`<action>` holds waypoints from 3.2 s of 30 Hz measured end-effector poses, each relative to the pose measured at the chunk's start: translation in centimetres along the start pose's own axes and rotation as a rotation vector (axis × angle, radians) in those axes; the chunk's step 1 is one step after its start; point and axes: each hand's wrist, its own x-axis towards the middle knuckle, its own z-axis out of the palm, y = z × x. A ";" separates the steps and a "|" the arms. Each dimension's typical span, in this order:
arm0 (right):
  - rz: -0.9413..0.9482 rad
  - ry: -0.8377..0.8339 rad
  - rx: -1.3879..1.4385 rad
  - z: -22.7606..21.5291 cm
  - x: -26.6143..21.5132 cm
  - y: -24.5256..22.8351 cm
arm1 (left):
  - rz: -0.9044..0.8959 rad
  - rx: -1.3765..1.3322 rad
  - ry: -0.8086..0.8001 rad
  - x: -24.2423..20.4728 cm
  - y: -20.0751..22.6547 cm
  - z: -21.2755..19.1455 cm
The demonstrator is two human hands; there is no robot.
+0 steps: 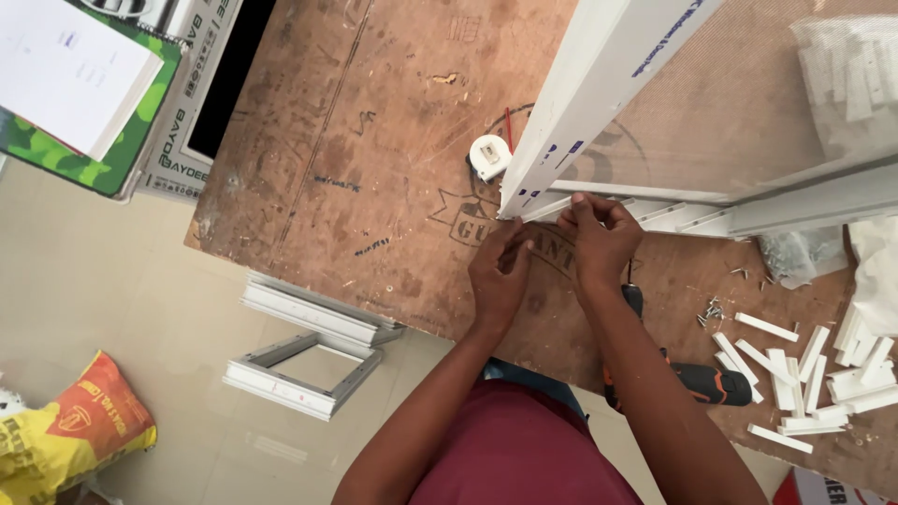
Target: The recorder is assembling a PVC window frame by inserting white plastic spacer components and securing them with a power drill.
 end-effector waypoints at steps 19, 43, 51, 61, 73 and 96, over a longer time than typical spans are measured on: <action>-0.035 0.040 -0.314 0.6 -0.8 -1.6 | 0.118 0.328 -0.074 0.2 -0.1 0.5; -0.613 -0.214 -0.933 -1.8 -0.7 -2.5 | 0.078 0.341 -0.075 -0.2 0.9 0.4; -0.653 -0.212 -0.997 -1.8 -1.1 -3.0 | 0.050 0.346 -0.099 0.2 1.4 0.6; -0.677 -0.588 -1.034 -0.9 -1.5 -3.3 | 0.147 0.327 -0.129 0.4 1.4 0.0; -0.662 -0.623 -1.078 -1.2 -0.3 -2.6 | 0.146 0.438 -0.075 0.2 1.6 -0.2; -0.741 -0.712 -1.174 -0.5 1.1 -2.9 | 0.115 0.494 -0.156 0.3 2.5 -0.4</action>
